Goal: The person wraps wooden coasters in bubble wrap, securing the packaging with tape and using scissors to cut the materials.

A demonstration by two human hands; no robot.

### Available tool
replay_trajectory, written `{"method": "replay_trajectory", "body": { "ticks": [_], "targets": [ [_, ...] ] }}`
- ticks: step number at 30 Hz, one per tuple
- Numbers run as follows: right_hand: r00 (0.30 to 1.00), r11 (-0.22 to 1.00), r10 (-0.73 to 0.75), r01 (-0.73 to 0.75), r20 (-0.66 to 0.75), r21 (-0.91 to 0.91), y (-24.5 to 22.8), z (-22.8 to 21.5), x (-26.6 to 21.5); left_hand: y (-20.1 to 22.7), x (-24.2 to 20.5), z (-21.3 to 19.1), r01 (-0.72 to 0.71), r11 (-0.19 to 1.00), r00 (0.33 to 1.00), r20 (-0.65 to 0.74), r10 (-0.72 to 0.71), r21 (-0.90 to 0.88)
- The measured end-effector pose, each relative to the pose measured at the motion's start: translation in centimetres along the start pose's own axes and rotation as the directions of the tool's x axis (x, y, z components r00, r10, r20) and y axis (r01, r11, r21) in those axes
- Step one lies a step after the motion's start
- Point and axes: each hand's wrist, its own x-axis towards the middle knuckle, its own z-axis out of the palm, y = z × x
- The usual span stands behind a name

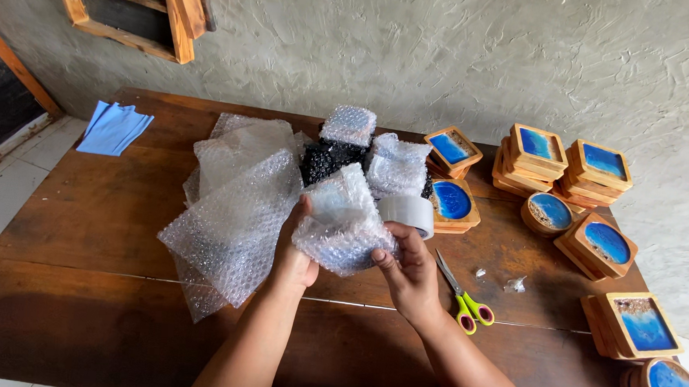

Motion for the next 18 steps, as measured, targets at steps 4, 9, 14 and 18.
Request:
{"method": "replay_trajectory", "body": {
  "ticks": [4,9,14,18],
  "targets": [
    [0.997,0.992,0.015,-0.005,-0.073,0.125,0.9,0.3,0.4,-1.1,1.0,-1.1,0.003,0.998,0.999,0.043,-0.006,0.056],
    [0.978,0.991,0.091,-0.071,-0.189,0.111,2.3,0.5,1.2,-0.1,-0.4,0.2,0.016,0.990,0.998,0.053,-0.023,0.141],
    [0.988,0.980,0.150,-0.153,-0.030,-0.124,0.9,1.1,0.7,2.3,-3.0,3.0,0.066,0.992,0.997,0.043,-0.071,0.107],
    [0.951,0.910,0.297,-0.254,0.089,-0.328,1.6,0.8,1.5,3.2,-3.1,3.0,0.116,0.970,0.989,0.062,-0.132,0.214]
  ]
}}
